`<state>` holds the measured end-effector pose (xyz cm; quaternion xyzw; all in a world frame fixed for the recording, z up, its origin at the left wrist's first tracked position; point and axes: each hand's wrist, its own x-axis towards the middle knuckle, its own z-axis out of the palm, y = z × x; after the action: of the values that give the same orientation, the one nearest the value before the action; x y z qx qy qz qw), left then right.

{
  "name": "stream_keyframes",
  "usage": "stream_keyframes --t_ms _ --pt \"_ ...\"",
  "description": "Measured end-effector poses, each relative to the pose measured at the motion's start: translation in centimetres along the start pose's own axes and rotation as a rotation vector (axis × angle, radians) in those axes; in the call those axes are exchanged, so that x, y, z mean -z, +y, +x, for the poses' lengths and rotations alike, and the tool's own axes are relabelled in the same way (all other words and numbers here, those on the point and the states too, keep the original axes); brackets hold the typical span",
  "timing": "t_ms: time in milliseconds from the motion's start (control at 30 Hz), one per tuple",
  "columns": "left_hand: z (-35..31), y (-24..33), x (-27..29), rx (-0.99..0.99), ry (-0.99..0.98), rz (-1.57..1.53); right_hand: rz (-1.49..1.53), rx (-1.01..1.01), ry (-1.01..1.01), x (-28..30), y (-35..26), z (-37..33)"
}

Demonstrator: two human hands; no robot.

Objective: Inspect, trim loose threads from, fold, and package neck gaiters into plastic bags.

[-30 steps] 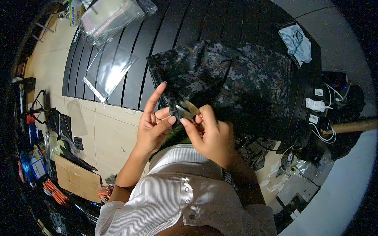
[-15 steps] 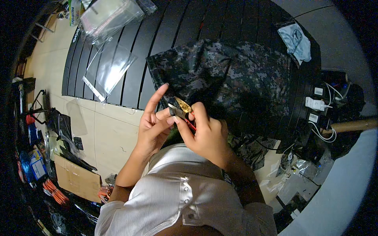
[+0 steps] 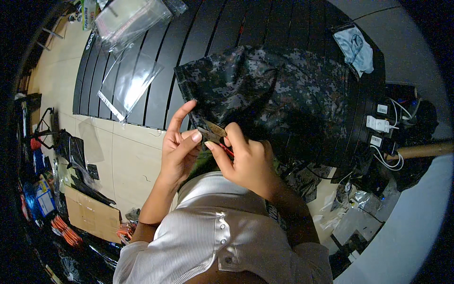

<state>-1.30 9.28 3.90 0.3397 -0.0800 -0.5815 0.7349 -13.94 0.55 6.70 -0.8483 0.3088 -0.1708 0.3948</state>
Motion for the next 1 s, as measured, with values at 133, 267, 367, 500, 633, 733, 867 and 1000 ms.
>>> stream_keyframes --t_ms 133,267,367,500,633,733,867,1000 --pt "-0.1 -0.2 0.3 -0.034 -0.013 0.048 0.02 -0.024 -0.02 0.2 -0.2 -0.1" --pt "0.0 0.0 0.5 -0.056 -0.017 0.123 0.022 -0.039 -0.024 0.3 -0.2 -0.1" --pt "-0.1 0.1 0.6 -0.062 -0.013 0.148 -0.002 -0.013 -0.053 0.6 -0.2 0.1" --pt "-0.1 0.0 0.6 -0.053 0.003 0.178 -0.015 -0.008 -0.073 0.9 -0.3 0.2" --pt "-0.1 0.1 0.9 -0.049 -0.02 0.173 -0.035 -0.011 -0.086 1.0 -0.4 0.3" --pt "-0.1 0.2 0.5 -0.03 0.014 0.179 -0.04 -0.001 -0.082 1.1 -0.4 0.3" --pt "0.0 0.2 0.6 -0.03 -0.018 0.136 -0.056 0.023 -0.083 1.0 -0.2 0.3" --pt "0.0 0.2 0.2 0.006 0.052 0.091 -0.058 0.015 -0.101 1.1 -0.2 0.4"
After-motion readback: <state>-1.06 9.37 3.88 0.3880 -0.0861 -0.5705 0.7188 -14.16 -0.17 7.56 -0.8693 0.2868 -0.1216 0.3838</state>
